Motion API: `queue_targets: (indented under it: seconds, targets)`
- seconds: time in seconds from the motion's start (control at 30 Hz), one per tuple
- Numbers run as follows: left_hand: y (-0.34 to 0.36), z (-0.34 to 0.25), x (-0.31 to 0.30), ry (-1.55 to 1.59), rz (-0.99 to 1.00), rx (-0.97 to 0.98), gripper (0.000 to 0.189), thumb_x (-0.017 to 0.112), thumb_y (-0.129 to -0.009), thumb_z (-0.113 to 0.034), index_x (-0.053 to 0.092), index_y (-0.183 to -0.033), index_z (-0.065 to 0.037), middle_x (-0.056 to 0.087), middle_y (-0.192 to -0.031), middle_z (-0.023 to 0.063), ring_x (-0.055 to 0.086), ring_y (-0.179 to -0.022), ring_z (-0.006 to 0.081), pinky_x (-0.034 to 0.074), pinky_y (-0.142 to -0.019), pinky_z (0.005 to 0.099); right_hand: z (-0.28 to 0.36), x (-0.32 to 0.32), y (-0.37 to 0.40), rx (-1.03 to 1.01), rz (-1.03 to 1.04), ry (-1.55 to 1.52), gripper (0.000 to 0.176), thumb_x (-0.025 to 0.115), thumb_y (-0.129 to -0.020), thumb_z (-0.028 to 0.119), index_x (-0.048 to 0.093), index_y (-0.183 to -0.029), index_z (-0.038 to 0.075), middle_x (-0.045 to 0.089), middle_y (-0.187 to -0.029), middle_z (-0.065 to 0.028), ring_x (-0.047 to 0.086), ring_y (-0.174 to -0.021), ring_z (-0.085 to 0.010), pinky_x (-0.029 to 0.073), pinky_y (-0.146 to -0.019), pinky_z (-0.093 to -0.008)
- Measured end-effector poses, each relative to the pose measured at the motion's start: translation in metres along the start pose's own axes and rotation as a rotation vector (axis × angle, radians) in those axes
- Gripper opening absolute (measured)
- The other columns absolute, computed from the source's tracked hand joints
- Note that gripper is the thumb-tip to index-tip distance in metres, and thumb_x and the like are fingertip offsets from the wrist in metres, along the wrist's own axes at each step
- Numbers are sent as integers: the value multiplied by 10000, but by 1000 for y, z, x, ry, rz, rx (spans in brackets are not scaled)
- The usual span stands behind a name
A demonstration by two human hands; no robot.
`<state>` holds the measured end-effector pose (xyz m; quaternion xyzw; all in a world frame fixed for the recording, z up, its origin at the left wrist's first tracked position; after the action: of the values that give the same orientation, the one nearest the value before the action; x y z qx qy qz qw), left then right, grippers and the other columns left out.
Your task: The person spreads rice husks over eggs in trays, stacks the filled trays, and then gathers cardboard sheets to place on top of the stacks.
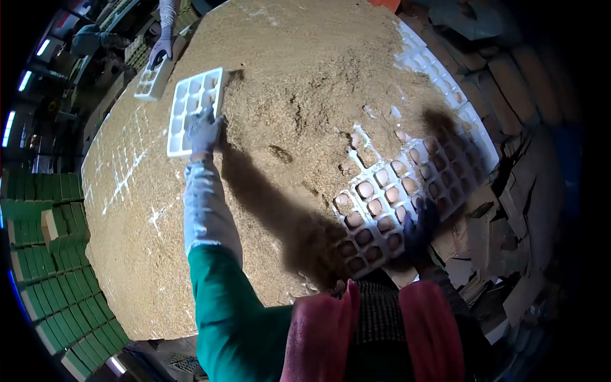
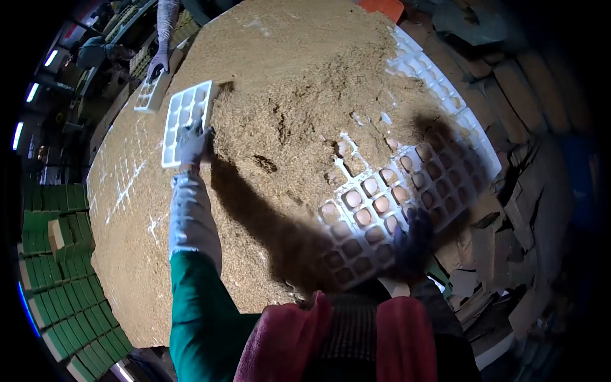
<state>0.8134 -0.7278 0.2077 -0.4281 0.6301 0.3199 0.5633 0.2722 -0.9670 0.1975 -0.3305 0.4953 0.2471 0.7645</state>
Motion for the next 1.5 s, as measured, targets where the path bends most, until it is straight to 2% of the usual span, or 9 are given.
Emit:
queue_targets:
  seconds: [0.37, 0.43, 0.5, 0.63, 0.7, 1.1, 1.3, 1.4, 1.5]
  targets:
    - [152, -103, -29, 132, -8, 828, 526, 647, -687, -275, 567, -1206, -241, 505, -1104, 159, 459, -1042, 345, 376, -919, 473, -2, -10, 0, -64, -31, -34, 437, 629, -822, 157, 516, -1211, -7, 488, -1224, -225, 464, -1131, -395, 389, -961, -447]
    - [201, -91, -43, 106, 255, 719, 542, 661, -728, -274, 546, -1253, -203, 436, -1242, 268, 405, -1165, 450, 327, -1004, 488, -3, -14, 1, -55, -13, -82, 427, 619, -813, 157, 526, -1197, -5, 486, -1230, -211, 473, -1120, -388, 391, -954, -457]
    - [237, -64, -64, 62, 91, 624, 482, 628, -750, -340, 577, -1201, -177, 499, -1169, 217, 451, -1116, 385, 367, -940, 478, -12, -7, 3, -102, -44, -100, 451, 608, -793, 142, 514, -1212, 5, 482, -1241, -193, 462, -1132, -379, 368, -974, -457]
    - [259, 21, -71, 130, 138, -305, 515, 621, -785, -367, 557, -1252, -159, 489, -1168, 262, 481, -1102, 392, 398, -929, 435, -24, 8, 15, -105, -104, -60, 557, 572, -722, 119, 467, -1263, 38, 469, -1278, -127, 408, -1191, -342, 274, -1036, -453]
    - [281, 29, -41, -74, -60, -79, 544, 628, -786, -385, 536, -1272, -158, 500, -1148, 251, 497, -1079, 389, 406, -901, 460, -33, 14, 15, -85, -36, -61, 598, 559, -707, 132, 443, -1290, 56, 464, -1298, -97, 363, -1235, -323, 219, -1057, -455]
    - [393, -338, -18, 75, -56, 210, 534, 648, -736, -388, 542, -1233, -226, 525, -1046, 148, 470, -1023, 343, 363, -901, 459, -135, -48, 18, -60, 126, -806, 439, 453, -948, 145, 374, -1354, -3, 427, -1351, -191, 391, -1267, -274, 297, -1055, -350]
    - [467, -163, -51, -201, 30, -280, 509, 605, -752, -431, 569, -1125, -87, 628, -994, 146, 587, -922, 333, 453, -805, 433, -253, -67, 45, 174, 86, -790, 435, 447, -968, 164, 368, -1349, -30, 411, -1372, -172, 388, -1265, -246, 305, -1052, -330]
    - [493, -75, -76, -152, 120, -761, 562, 547, -800, -480, 500, -1286, -201, 639, -1025, 192, 597, -946, 363, 460, -797, 445, -336, -26, 77, 253, -2, -754, 429, 442, -971, 159, 370, -1344, -40, 421, -1360, -174, 393, -1258, -246, 312, -1045, -328]
    - [490, -53, -37, -123, 95, -612, 590, 508, -819, -516, 506, -1264, -129, 611, -1097, 221, 527, -1065, 391, 387, -913, 454, -358, -25, 101, 258, 38, -736, 424, 440, -972, 152, 370, -1342, -42, 430, -1349, -173, 400, -1252, -248, 318, -1040, -329]
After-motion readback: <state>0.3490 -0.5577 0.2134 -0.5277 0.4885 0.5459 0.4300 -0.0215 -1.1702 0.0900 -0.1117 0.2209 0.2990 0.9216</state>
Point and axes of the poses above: each hand's wrist, its own y-axis away from the middle knuckle, its own x-axis out of the palm, z = x × y, the point moved 2 cm from there along -y, towards the middle knuckle
